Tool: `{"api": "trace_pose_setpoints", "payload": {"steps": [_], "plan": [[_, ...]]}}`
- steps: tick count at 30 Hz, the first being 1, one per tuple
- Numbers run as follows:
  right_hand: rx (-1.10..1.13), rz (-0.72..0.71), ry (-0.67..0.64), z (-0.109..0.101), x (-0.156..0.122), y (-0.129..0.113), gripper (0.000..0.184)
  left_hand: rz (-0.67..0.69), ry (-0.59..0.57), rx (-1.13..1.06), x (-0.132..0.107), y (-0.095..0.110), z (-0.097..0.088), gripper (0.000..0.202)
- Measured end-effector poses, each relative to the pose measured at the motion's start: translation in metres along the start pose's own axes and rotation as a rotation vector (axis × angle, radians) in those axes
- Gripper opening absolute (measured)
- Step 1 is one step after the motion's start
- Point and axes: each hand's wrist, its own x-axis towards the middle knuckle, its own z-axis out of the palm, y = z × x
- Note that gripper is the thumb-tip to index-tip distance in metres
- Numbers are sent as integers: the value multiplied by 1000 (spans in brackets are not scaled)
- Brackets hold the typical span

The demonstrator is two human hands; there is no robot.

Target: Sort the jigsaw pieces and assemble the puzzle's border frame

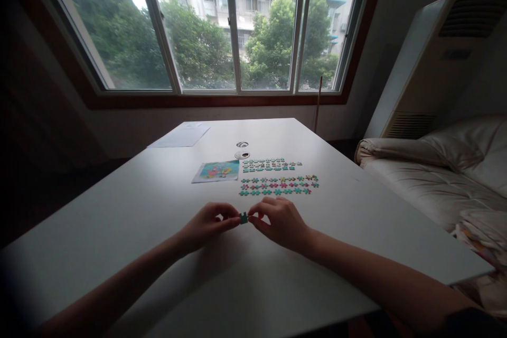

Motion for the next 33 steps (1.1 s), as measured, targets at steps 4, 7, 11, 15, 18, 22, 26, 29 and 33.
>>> {"api": "trace_pose_setpoints", "payload": {"steps": [4,7,11,15,18,22,26,29,33], "plan": [[-42,-58,19,0,0,0,9,9,-5,-2,-1,-1,0,27],[-66,-90,25,-1,1,0,9,23,-13,-3,-2,-1,0,27],[-122,-164,33,-6,4,3,10,39,-12,65,-5,1,-3,29],[-175,-186,135,-18,8,14,10,101,29,290,-8,-3,-4,22],[-175,-116,232,-25,10,26,10,137,71,541,-11,-12,-5,16],[-157,-46,298,-28,11,38,10,145,90,810,-11,-21,-9,15],[-167,-34,283,-26,10,43,11,145,97,884,-11,-21,-14,16],[-167,-28,253,-25,10,43,13,150,82,897,-11,-21,-15,19],[-166,-17,244,-25,10,43,14,136,55,896,-12,-20,-14,20]]}}
